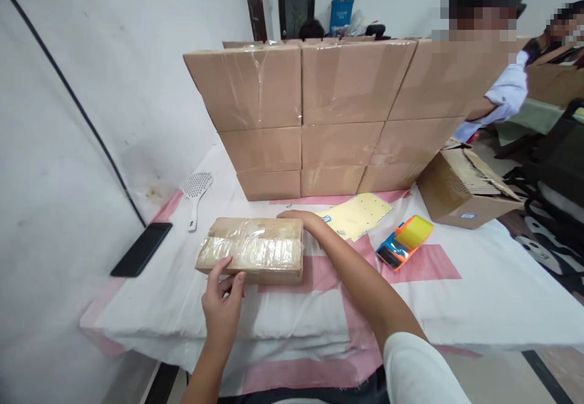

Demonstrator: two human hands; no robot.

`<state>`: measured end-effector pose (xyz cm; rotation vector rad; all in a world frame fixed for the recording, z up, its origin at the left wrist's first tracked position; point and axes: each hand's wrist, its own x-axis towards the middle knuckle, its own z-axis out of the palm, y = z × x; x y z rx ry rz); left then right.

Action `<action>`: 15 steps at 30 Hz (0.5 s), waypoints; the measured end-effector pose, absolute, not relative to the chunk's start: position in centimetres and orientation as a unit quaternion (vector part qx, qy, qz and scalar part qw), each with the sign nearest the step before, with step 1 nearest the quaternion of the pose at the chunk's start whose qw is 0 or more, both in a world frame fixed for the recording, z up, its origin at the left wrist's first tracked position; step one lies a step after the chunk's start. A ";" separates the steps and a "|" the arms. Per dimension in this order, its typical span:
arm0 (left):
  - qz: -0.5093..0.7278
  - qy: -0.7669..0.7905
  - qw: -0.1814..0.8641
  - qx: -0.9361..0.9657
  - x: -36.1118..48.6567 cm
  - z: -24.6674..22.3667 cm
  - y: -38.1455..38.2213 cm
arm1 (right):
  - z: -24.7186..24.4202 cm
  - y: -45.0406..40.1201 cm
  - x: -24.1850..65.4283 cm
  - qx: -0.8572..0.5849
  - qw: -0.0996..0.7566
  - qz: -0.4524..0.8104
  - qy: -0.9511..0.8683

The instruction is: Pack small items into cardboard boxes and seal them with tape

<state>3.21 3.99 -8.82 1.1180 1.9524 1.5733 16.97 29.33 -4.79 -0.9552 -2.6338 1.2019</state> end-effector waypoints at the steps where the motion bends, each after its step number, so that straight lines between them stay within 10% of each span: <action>1: 0.558 0.702 0.187 0.400 3.3 -9.0 3.9 | -5.5 29.0 18.5 -0.341 0.073 0.379 -0.857; 7: 0.540 0.713 0.122 0.430 2.8 -10.6 3.6 | -7.5 27.6 30.5 -0.544 0.254 0.273 -0.752; 15: 0.525 0.734 0.085 0.423 2.3 -12.0 4.0 | -9.1 27.5 31.7 -0.511 0.129 0.215 -0.822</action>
